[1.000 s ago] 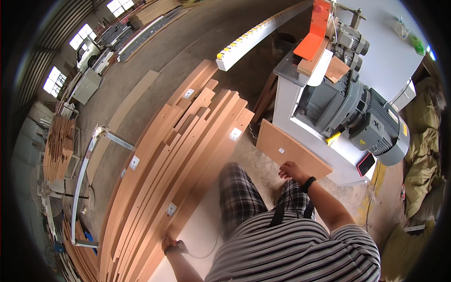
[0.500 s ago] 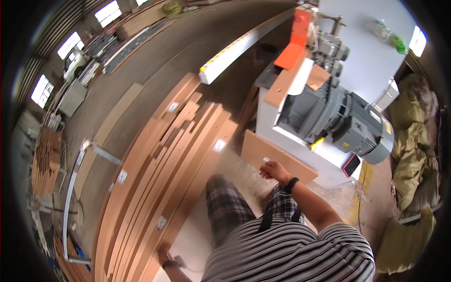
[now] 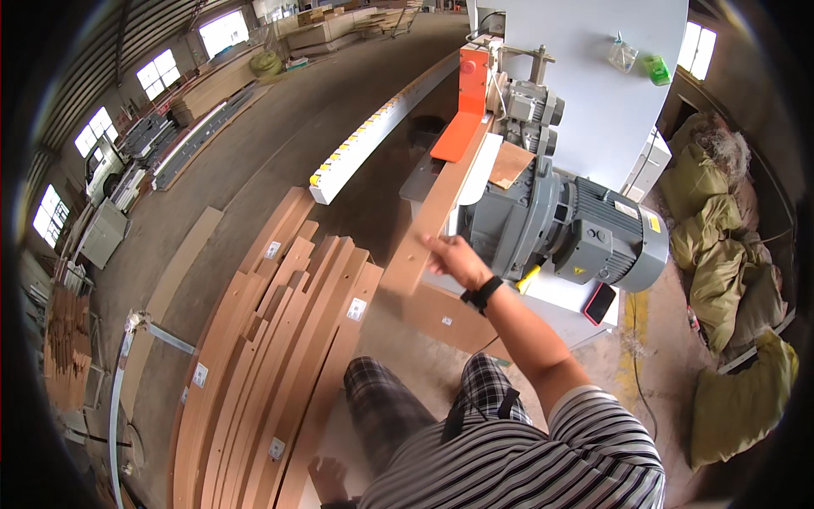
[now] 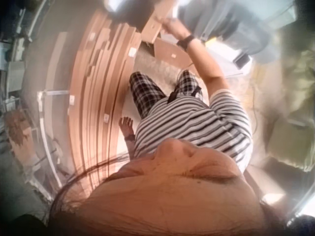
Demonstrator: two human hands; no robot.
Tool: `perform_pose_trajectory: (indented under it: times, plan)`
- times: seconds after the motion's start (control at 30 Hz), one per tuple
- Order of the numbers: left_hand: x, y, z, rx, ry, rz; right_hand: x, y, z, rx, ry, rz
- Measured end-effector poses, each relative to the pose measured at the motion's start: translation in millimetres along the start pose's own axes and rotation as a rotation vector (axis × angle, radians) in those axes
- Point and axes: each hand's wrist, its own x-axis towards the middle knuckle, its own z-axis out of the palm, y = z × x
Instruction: The person picks up long wooden planks from a stack and feeds them into a woodworking machine by hand, one piece at a time.
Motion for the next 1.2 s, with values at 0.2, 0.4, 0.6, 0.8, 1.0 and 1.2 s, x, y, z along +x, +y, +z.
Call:
perform_pose_trajectory:
  times: [0.2, 0.4, 0.6, 0.8, 1.0, 1.2]
  plan:
    - [-30.1, 49.1, 101.9, 0.529, -0.161, 0.213, -38.6, 13.7, 33.6, 0.197, -0.096, 0.053]
    - [-20.1, 46.1, 145.1, 0.679, -0.392, 0.252, -72.3, 22.2, 49.3, 0.400, -0.348, 0.145]
    - [-31.4, 51.4, 184.2, 0.705, -0.592, 0.263, -98.4, 33.8, 69.9, 0.263, -0.372, 0.264]
    - [-46.1, 66.9, 202.7, 0.509, -0.693, 0.213, -98.7, 44.0, 94.0, 0.337, -0.368, 0.313]
    - [-68.8, 90.8, 209.7, 0.116, -0.756, 0.363, -135.5, 54.5, 152.4, 0.185, -0.784, 0.464]
    - [-61.8, 78.9, 94.3, -0.590, 0.021, 0.304, -100.3, 90.7, 137.0, 0.590, -0.370, 0.319]
